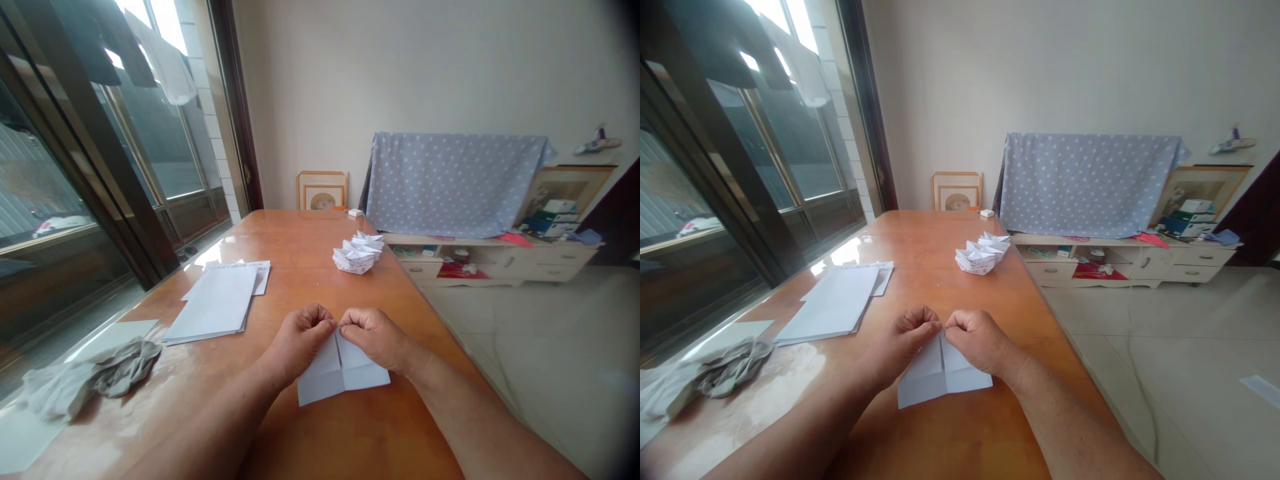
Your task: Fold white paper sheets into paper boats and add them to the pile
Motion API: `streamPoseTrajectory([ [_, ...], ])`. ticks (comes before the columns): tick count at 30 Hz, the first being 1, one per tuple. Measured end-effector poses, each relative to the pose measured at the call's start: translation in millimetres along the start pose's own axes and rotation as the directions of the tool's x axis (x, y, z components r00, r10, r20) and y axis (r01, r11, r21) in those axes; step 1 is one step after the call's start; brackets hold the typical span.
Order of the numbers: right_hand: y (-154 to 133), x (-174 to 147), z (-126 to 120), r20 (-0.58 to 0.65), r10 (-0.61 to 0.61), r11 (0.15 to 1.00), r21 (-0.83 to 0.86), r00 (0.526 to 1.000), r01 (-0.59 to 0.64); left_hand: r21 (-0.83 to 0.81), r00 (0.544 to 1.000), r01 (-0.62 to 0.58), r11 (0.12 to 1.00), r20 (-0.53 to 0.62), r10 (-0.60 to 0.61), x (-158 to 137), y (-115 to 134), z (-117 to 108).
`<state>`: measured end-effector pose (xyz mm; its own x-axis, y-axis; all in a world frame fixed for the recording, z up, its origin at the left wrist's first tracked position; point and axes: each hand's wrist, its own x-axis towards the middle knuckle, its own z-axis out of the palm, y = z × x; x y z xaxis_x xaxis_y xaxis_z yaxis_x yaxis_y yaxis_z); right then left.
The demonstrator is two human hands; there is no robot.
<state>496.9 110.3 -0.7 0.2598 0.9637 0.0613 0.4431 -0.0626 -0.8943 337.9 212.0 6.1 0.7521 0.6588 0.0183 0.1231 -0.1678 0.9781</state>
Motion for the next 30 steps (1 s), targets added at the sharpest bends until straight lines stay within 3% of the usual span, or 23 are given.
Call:
streamPoseTrajectory([
  [8,-0.7,-2.3,-12.1,0.001,0.020,0.999,0.027,1.000,-0.020,-0.168,0.995,0.025,0.985,-0.092,-0.041,6.0,-5.3,-21.7],
  [16,5.0,-1.2,-29.4,0.051,0.075,0.997,0.034,0.996,-0.076,-0.198,0.980,0.038,0.980,-0.182,-0.075,10.3,-7.6,-33.6],
  [22,-0.2,-1.2,-21.6,-0.070,0.033,0.990,0.141,0.997,-0.023,-0.203,0.988,0.025,0.979,-0.146,-0.055,9.1,-8.5,-27.4],
  [26,-2.6,-3.8,-7.7,0.091,0.018,0.991,0.132,0.996,-0.030,-0.146,1.000,0.021,0.989,-0.014,-0.023,6.1,-8.9,-16.0],
  [30,1.1,-5.1,-2.5,0.258,0.092,0.971,0.190,0.962,-0.144,-0.144,0.997,0.001,0.990,0.081,0.011,4.0,-10.1,-7.0],
])
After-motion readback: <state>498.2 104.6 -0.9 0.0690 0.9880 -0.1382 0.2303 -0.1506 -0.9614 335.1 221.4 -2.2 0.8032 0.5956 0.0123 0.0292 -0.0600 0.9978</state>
